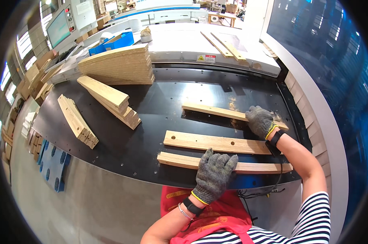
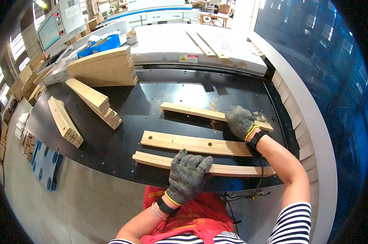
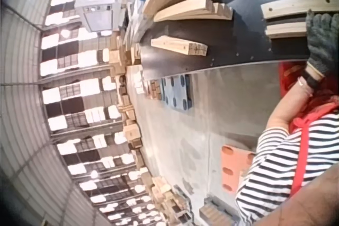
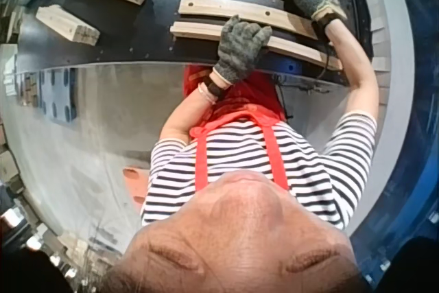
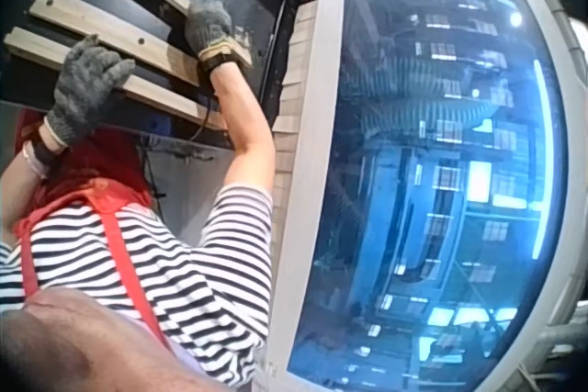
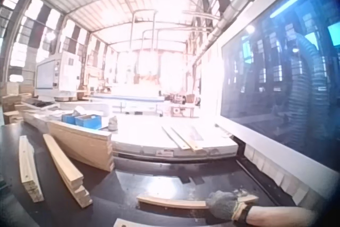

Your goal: The person assembles wooden parts on a workbench in a workshop. They pick up individual wooden planks with pre-drilled holes, align them, and use a handheld power tool to fasten them together. The person handles the parts one at a time, stacking the finished assemblies on the table.

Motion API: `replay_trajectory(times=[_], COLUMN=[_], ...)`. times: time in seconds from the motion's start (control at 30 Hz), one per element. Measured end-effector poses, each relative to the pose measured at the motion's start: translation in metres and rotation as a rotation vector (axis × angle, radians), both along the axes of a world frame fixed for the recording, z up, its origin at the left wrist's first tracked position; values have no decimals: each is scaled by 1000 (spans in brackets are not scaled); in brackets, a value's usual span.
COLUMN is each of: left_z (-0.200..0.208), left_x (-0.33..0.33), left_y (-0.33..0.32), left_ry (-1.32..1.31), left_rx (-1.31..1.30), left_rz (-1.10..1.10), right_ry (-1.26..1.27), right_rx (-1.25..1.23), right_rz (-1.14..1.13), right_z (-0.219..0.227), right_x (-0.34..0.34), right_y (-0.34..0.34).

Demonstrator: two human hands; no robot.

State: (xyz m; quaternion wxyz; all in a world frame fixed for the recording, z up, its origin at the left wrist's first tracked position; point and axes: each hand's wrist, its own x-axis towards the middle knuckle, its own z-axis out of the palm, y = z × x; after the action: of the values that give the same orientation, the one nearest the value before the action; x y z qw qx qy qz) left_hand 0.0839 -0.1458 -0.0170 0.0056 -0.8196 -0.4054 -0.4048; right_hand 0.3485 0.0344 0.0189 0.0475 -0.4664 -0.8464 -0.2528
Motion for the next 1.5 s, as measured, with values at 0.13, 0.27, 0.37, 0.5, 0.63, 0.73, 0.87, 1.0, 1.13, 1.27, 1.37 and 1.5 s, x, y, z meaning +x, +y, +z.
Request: replay_trajectory(times=[0.13,0.27,0.37,0.5,0.63,0.73,0.87,1.0,1.13,1.27,1.37,1.5], left_z=[-1,0,-5,0,15,13,7,4,3,2,3,3], left_x=[-4,-9,-11,-6,-8,-10,-9,-9,-10,-10,-10,-8], left_y=[1,2,0,-3,1,9,13,14,13,12,12,11], left_ry=[13,25,16,-2,94,149,174,181,154,164,168,168], left_rx=[11,-6,35,161,47,-79,-112,-101,-72,-74,-74,-75], left_rz=[-2,-2,18,62,22,-30,-48,-31,-39,-33,-35,-39], right_ry=[40,334,311,424,339,463,111,-88,19,51,84,-35], right_rx=[-129,-281,-456,-631,-847,-723,-587,-756,-502,-417,-256,-278], right_rz=[16,102,235,315,244,277,189,13,165,151,177,89], right_z=[20,60,72,62,69,51,44,51,43,47,42,23], right_x=[-3,-17,-13,-17,-22,-20,-36,-61,-45,-35,-36,-31], right_y=[0,-49,-87,-126,-121,-104,-76,-62,-53,-35,-38,-35])
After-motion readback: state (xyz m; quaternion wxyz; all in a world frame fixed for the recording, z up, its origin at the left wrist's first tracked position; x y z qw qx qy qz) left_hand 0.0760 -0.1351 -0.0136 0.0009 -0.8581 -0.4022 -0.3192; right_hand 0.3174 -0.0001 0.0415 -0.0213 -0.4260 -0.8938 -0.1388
